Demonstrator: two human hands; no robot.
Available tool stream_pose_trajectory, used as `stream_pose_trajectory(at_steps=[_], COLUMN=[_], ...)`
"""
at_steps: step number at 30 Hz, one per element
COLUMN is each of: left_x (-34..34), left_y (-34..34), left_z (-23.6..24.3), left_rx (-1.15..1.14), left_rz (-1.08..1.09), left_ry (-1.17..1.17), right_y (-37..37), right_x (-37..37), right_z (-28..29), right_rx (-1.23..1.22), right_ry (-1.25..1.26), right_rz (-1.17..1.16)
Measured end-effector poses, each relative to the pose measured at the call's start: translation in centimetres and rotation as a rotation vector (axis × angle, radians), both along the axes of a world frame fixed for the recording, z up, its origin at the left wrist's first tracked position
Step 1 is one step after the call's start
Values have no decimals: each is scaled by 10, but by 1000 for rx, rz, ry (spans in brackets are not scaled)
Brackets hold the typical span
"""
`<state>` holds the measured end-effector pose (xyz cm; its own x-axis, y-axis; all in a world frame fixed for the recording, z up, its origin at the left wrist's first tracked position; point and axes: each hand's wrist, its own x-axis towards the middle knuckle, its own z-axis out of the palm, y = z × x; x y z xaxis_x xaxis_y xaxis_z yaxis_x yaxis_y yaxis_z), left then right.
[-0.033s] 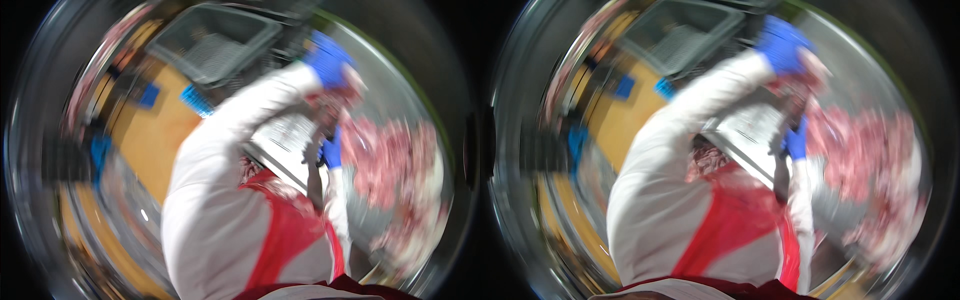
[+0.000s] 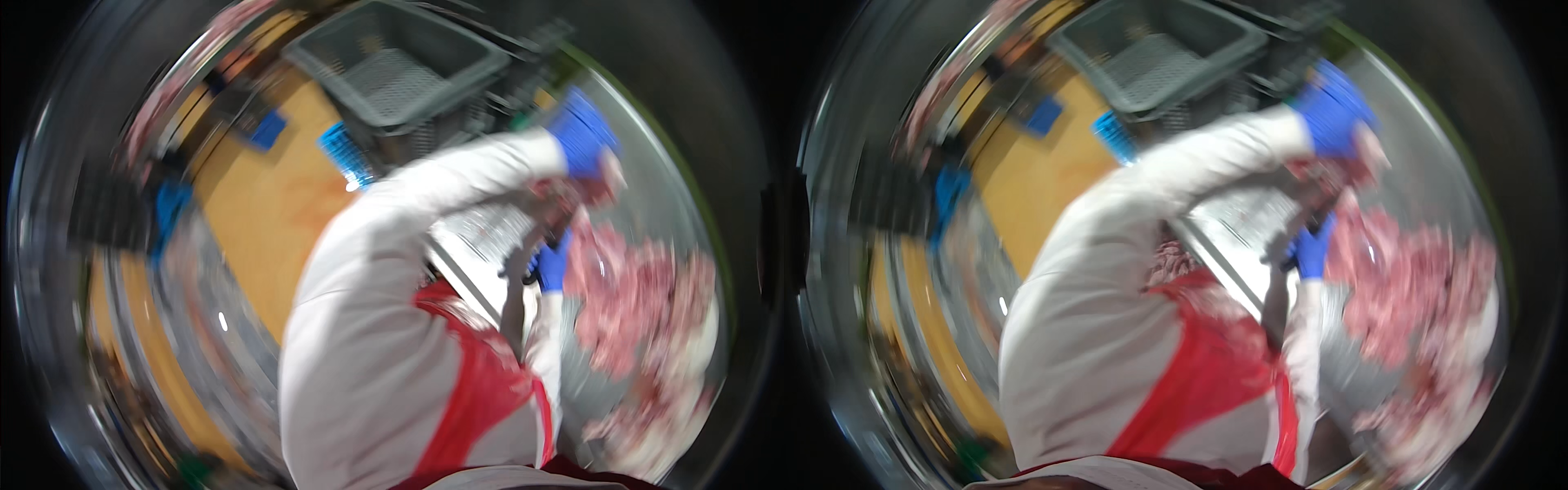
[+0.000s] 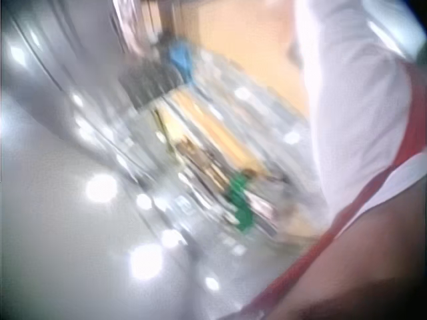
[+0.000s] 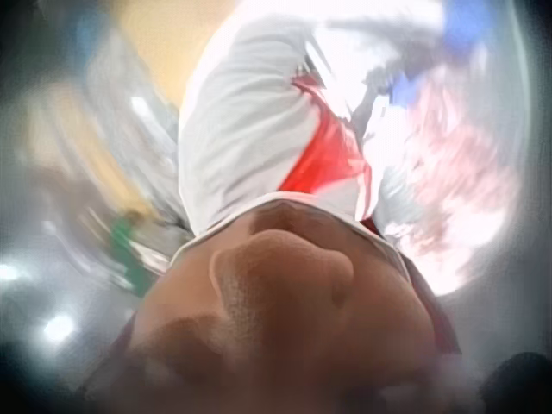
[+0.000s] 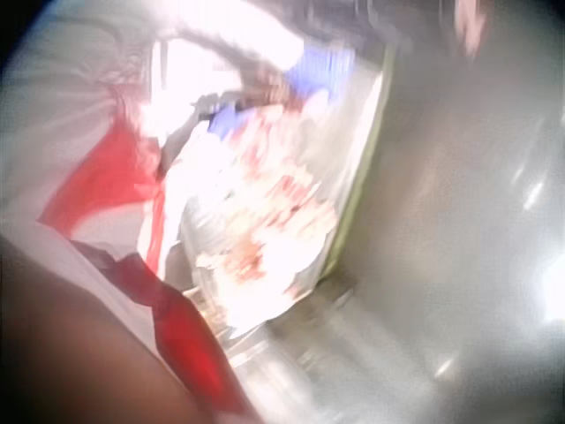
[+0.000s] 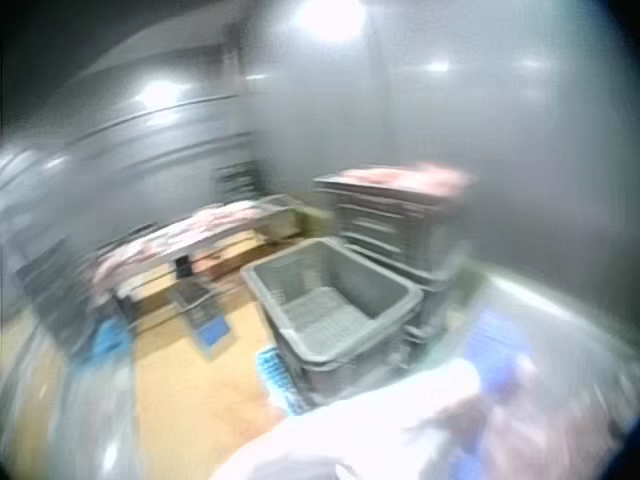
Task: The person places a metal tray on a stainless steel table, then uses a knife to cut large pieces of raw meat into smaller portions. The cut pieces are placed into the tray.
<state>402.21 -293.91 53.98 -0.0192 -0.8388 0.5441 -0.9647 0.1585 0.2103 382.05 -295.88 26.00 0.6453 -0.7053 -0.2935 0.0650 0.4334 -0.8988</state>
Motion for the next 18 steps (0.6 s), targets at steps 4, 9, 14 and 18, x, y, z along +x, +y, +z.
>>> stream_pose_trajectory(at_steps=[4, 9, 14, 18], left_x=[9, 30, 10, -2], left_y=[-53, -19, 59, 100], left_z=[-61, -68, -112, -216], left_rx=[-164, -132, -61, 239], left_rz=[87, 245, 209, 292], left_ry=[-3, -11, 126, 79], right_y=[1, 81, 46, 20], right_x=[-56, -140, -152, -139], right_z=[8, 99, 42, -53], right_rx=[-34, -44, -10, -192], right_ry=[150, 448, 523, 230], right_rz=[187, -151, -253, -204])
